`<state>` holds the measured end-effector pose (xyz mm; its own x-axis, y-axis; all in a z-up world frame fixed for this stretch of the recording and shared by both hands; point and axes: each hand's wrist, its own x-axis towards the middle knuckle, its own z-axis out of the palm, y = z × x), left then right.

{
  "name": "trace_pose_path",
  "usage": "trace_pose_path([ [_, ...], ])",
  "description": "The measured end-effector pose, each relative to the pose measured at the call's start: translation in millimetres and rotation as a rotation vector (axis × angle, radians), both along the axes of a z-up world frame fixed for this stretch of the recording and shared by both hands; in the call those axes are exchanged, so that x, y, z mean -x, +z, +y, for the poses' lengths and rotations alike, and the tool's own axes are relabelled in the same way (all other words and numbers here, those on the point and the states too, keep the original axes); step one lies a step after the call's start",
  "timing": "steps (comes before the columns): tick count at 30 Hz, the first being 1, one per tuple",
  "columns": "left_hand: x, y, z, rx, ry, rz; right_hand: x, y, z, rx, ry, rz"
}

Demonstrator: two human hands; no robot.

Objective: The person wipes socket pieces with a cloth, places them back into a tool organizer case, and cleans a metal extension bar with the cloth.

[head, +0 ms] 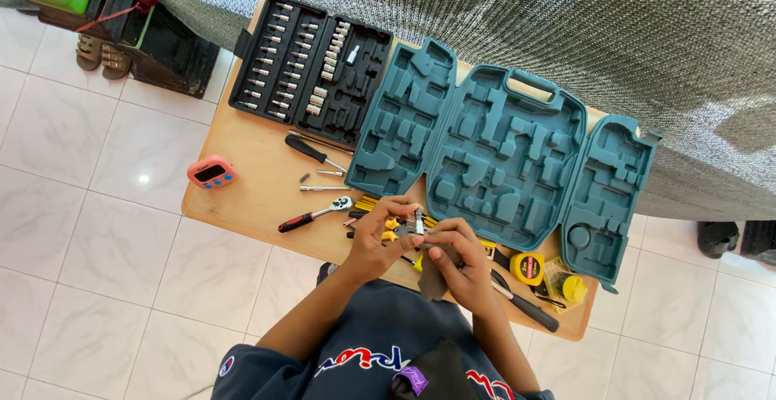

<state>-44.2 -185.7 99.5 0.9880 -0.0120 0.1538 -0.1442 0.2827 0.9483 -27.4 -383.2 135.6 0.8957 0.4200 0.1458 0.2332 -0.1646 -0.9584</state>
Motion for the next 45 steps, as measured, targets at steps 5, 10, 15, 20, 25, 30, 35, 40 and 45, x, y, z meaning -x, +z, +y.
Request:
trace_pose_path([
  [5, 4, 11, 19, 0.153, -0.035, -0.036, 1, 2, 3, -0.045, -0.039, 0.029],
  [10, 8, 17, 34, 0.223, -0.115, -0.057, 8, 1, 5, -0.102, -0.149, 0.068],
  [15, 9, 15, 46, 0.266, -0.159, -0.151, 12, 4, 17, -0.043, -0.129, 0.018],
  [20, 14, -1, 51, 0.436, -0.161, -0.008, 16, 4, 28, -0.039, -0.131, -0.006],
  [25, 21, -10, 51, 0.550, -0.153, 0.063, 26, 3, 35, -0.048, -0.151, 0.023],
  [30, 25, -5, 57, 0.476, -0.205, 0.053, 31, 1, 41, -0.050, -0.184, 0.000],
  [35, 28, -4, 60, 0.439, -0.231, 0.049, 34, -1, 40, -0.071, -0.202, 0.031],
  [40, 26, -4, 63, 0.412, -0.254, 0.015, 33, -2, 41, -0.086, -0.209, 0.038],
  [45, 22, -4, 60, 0.483, -0.254, 0.041, 28, -3, 39, -0.071, -0.210, 0.043],
])
